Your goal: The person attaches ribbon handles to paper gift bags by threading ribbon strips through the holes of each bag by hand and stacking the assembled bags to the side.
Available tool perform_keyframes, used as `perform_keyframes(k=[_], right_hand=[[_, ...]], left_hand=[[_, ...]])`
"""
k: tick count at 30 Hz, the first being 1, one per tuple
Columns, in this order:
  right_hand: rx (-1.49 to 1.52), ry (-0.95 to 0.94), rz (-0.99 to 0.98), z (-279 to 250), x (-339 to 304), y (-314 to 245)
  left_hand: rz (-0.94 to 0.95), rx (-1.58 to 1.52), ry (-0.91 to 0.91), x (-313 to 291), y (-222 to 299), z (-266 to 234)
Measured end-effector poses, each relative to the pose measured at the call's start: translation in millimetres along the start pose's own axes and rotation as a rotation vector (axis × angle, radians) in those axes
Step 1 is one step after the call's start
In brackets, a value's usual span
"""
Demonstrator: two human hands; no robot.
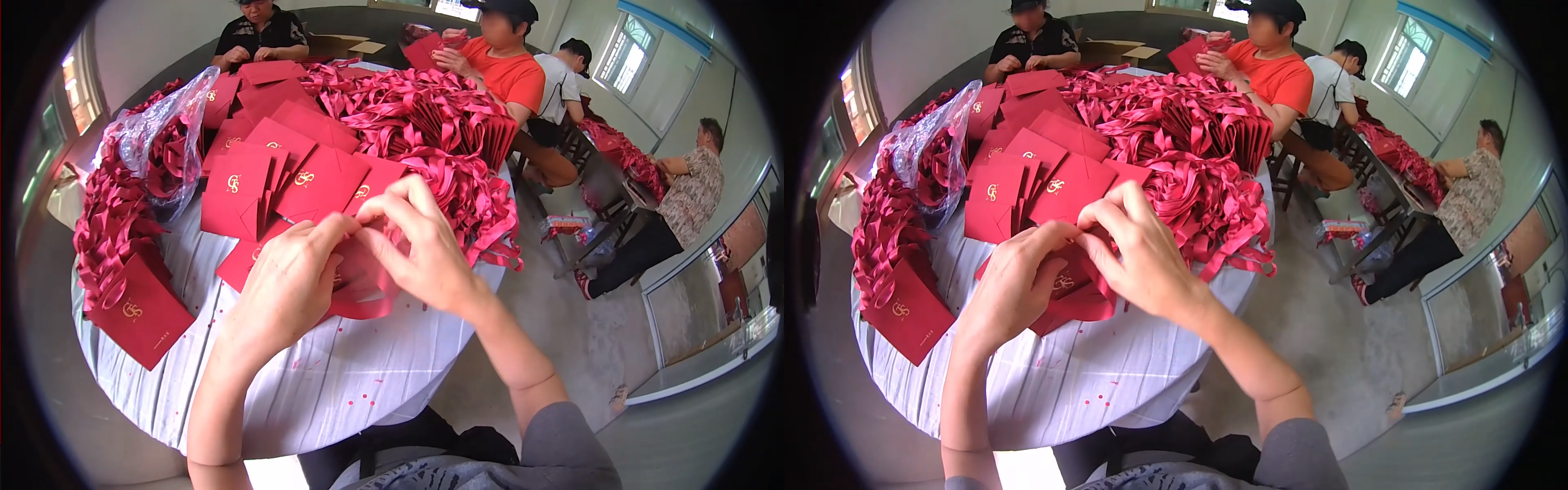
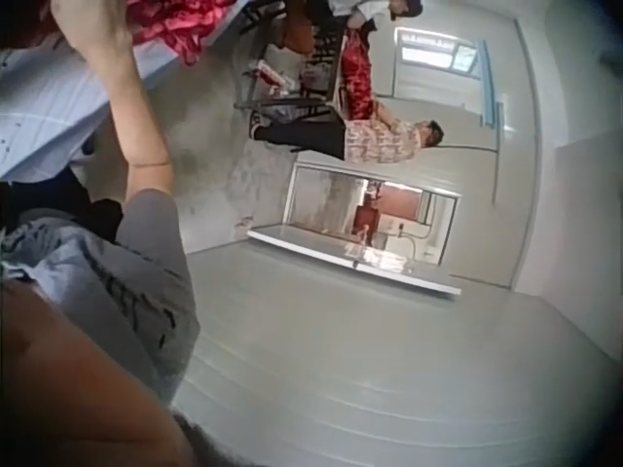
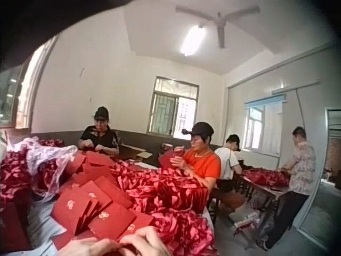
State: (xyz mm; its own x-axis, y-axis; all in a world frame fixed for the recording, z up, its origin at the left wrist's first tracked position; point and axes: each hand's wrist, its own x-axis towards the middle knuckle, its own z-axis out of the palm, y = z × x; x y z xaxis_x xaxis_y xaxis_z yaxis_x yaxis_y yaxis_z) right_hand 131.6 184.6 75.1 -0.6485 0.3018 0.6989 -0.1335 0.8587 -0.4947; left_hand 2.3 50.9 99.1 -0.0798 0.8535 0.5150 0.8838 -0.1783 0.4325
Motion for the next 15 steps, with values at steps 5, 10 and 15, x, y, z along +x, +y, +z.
perform_keyframes(k=[5,10,15], right_hand=[[-0.072,-0.195,-0.051,-18,30,5],[-0.230,-0.460,-0.051,-35,43,-7],[-0.239,-0.808,0.065,-29,70,-7]], left_hand=[[-0.019,-0.080,0.038,-1,10,2],[-0.027,-0.082,0.038,-2,9,2],[-0.002,-0.071,0.008,-3,6,2]])
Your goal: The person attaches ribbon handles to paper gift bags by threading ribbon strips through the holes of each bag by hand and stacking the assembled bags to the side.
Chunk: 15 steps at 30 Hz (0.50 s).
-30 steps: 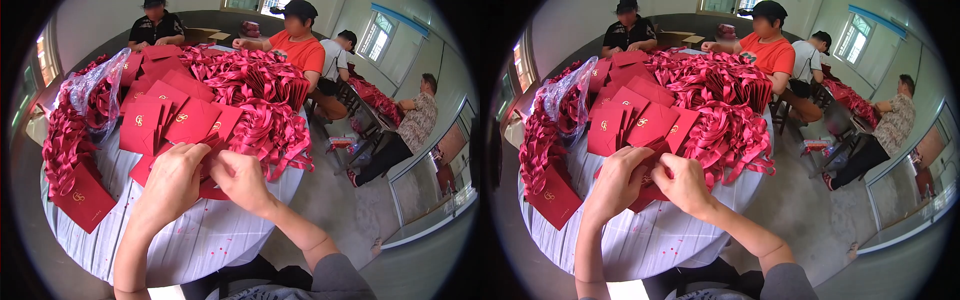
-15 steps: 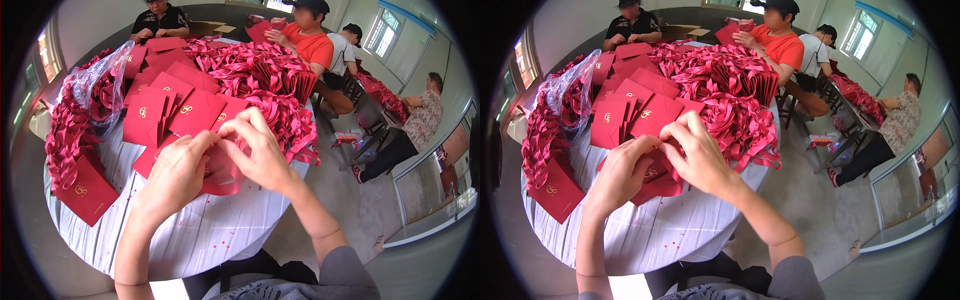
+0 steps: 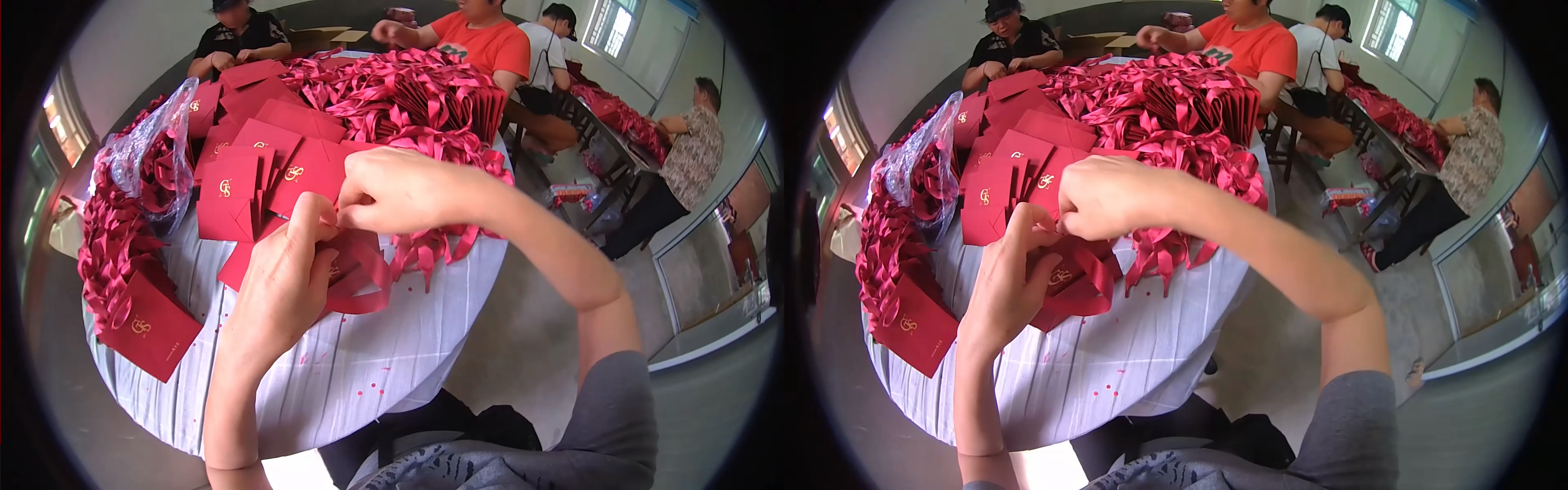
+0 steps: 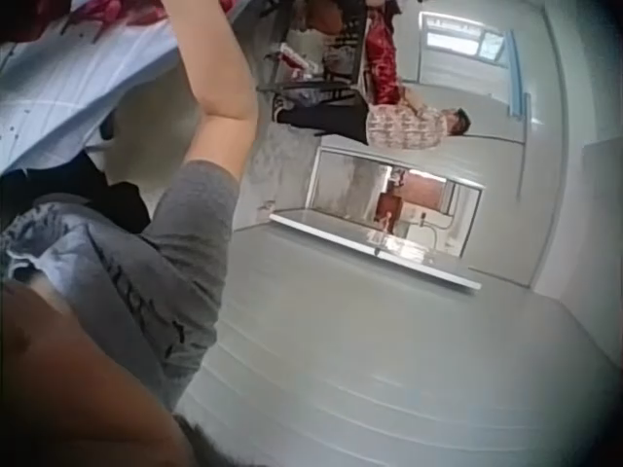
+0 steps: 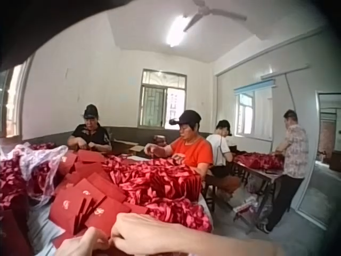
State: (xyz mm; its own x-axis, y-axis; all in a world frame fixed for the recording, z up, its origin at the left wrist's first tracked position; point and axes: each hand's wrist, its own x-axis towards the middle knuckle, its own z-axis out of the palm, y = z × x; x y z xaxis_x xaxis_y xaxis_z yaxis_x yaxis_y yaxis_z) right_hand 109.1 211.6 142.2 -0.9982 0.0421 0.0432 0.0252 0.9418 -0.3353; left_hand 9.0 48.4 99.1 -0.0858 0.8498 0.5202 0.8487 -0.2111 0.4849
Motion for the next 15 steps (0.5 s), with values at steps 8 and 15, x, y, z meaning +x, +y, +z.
perform_keyframes(k=[8,15], right_hand=[[0.334,-0.270,0.079,-14,17,10],[0.567,0.007,0.176,14,12,10]], left_hand=[[-0.064,0.041,0.013,2,11,3],[-0.107,0.034,0.022,3,5,2]])
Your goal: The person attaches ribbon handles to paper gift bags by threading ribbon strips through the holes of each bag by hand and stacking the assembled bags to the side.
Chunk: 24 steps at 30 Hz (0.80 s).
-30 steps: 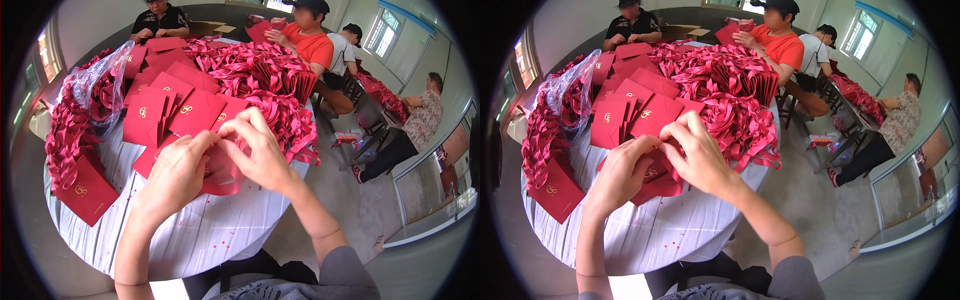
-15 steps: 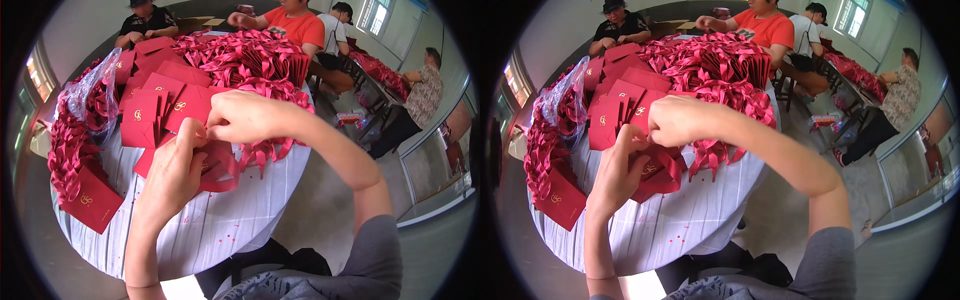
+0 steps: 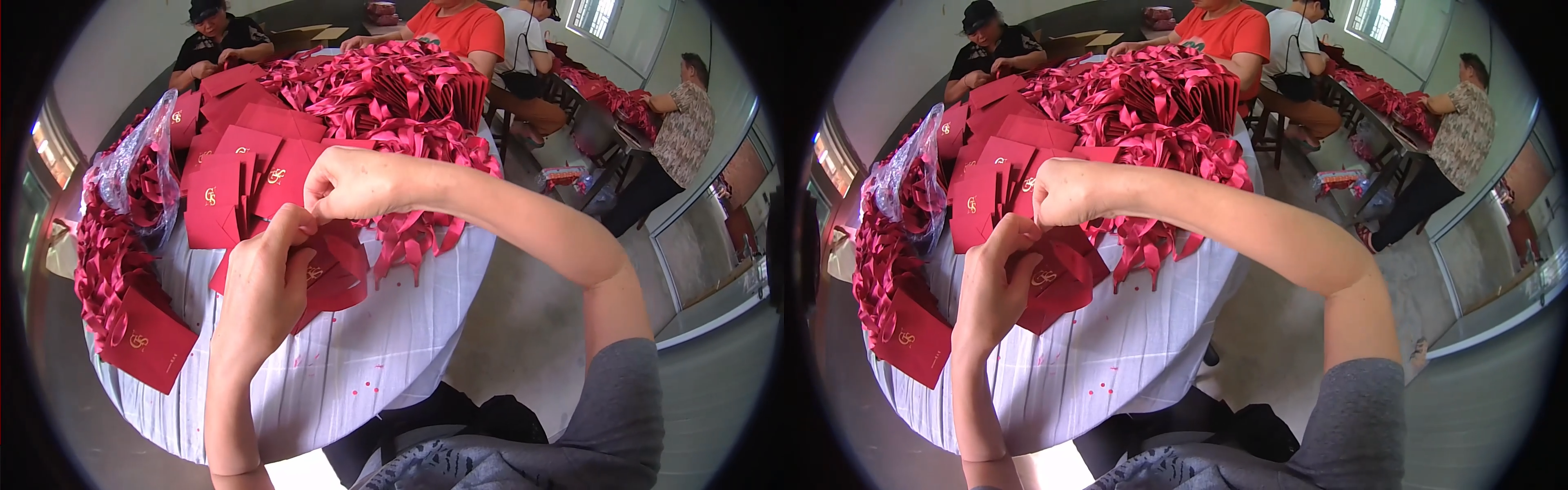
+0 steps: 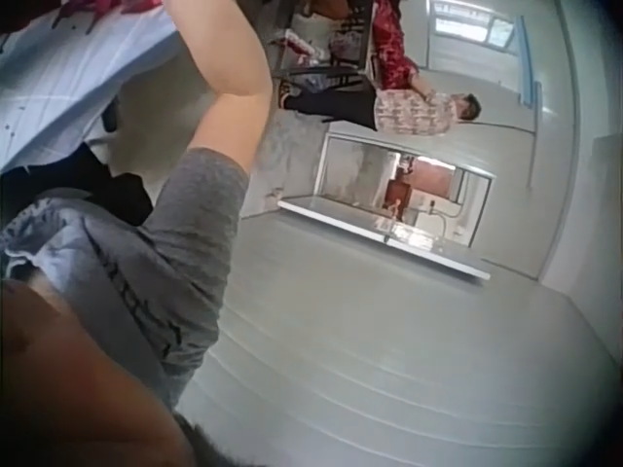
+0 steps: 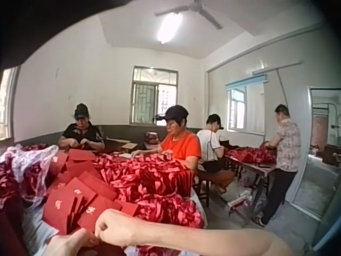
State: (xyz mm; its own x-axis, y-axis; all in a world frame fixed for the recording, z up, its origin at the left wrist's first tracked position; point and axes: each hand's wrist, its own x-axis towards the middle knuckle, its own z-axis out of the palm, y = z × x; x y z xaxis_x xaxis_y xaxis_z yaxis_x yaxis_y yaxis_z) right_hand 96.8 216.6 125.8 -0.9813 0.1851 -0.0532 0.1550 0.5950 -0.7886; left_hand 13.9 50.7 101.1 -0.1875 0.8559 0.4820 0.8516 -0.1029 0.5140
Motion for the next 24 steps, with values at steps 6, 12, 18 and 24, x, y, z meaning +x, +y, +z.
perform_keyframes(k=[6,12,18,24], right_hand=[[0.088,0.176,-0.122,6,7,11],[0.191,0.200,-0.231,-15,22,5],[0.484,0.328,-0.228,-22,31,29],[0.808,0.325,-0.267,-21,45,52]], left_hand=[[0.003,-0.057,-0.013,3,1,-3],[-0.043,-0.062,-0.013,-4,5,-5],[-0.010,-0.077,-0.053,3,4,-4],[-0.029,-0.075,-0.073,-1,6,-8]])
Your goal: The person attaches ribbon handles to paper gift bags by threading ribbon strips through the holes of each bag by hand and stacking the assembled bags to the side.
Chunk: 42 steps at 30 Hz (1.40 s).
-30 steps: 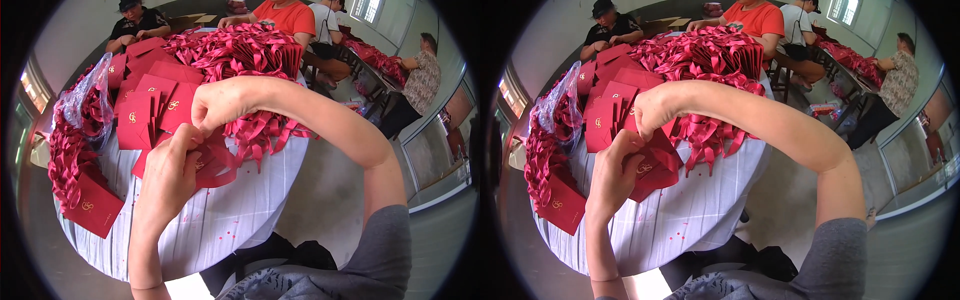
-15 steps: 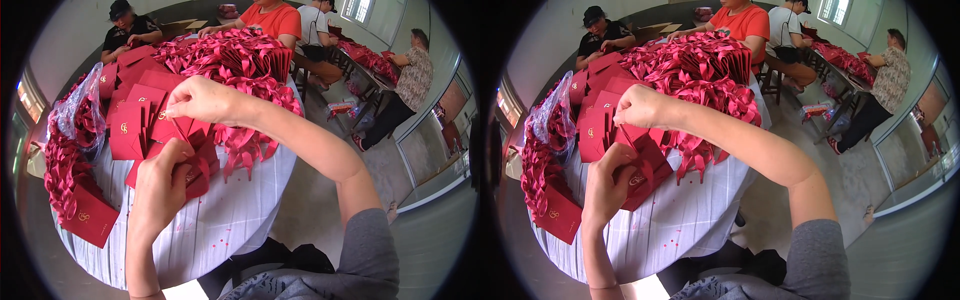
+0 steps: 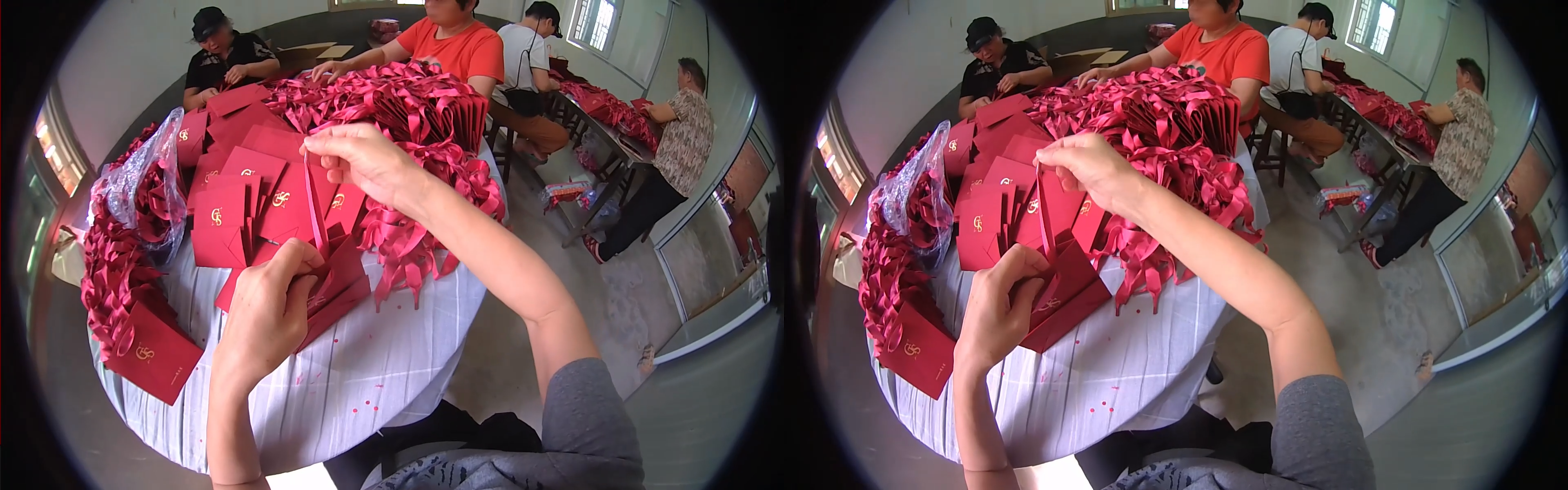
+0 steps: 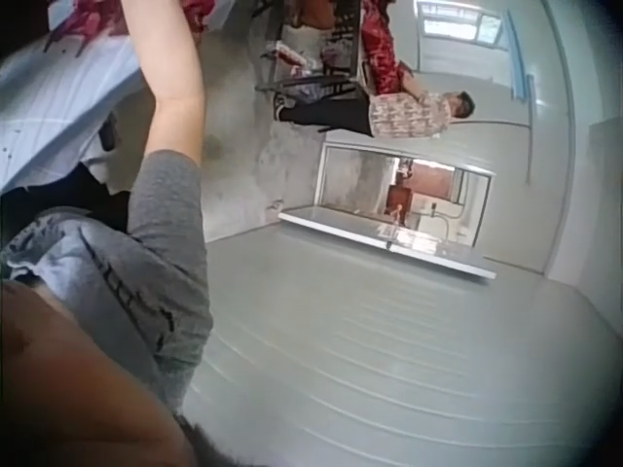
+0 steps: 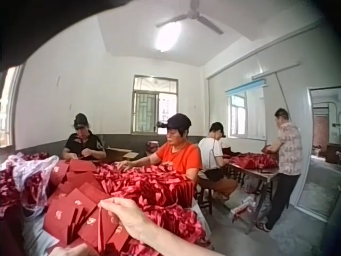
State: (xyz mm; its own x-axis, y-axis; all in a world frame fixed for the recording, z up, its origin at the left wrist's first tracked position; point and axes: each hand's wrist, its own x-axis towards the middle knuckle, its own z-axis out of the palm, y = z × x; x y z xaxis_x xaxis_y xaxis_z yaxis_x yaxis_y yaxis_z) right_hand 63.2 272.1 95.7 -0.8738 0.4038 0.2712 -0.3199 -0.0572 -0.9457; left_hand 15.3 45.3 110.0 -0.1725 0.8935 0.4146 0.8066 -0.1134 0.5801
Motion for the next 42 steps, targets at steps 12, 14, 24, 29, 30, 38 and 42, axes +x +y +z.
perform_keyframes(k=[12,14,24,29,30,38,42], right_hand=[[-0.171,-0.323,0.102,15,-51,7],[-0.226,-0.273,0.072,25,-54,2],[-0.077,-0.182,-0.063,33,-58,13],[-0.317,-0.100,-0.005,37,-70,11],[-0.385,-0.050,-0.077,45,-72,4],[-0.396,0.149,-0.275,71,-79,34],[-0.493,0.172,-0.196,73,-83,60]], left_hand=[[-0.071,0.048,-0.057,6,-2,-3],[0.079,0.031,-0.026,3,-4,0],[-0.020,0.128,-0.035,0,-2,4],[0.060,0.090,0.049,-2,-6,-2],[0.042,0.068,0.056,-3,-3,-6],[-0.027,0.227,0.128,-41,-8,-26],[-0.276,0.210,0.347,-87,-39,-19]])
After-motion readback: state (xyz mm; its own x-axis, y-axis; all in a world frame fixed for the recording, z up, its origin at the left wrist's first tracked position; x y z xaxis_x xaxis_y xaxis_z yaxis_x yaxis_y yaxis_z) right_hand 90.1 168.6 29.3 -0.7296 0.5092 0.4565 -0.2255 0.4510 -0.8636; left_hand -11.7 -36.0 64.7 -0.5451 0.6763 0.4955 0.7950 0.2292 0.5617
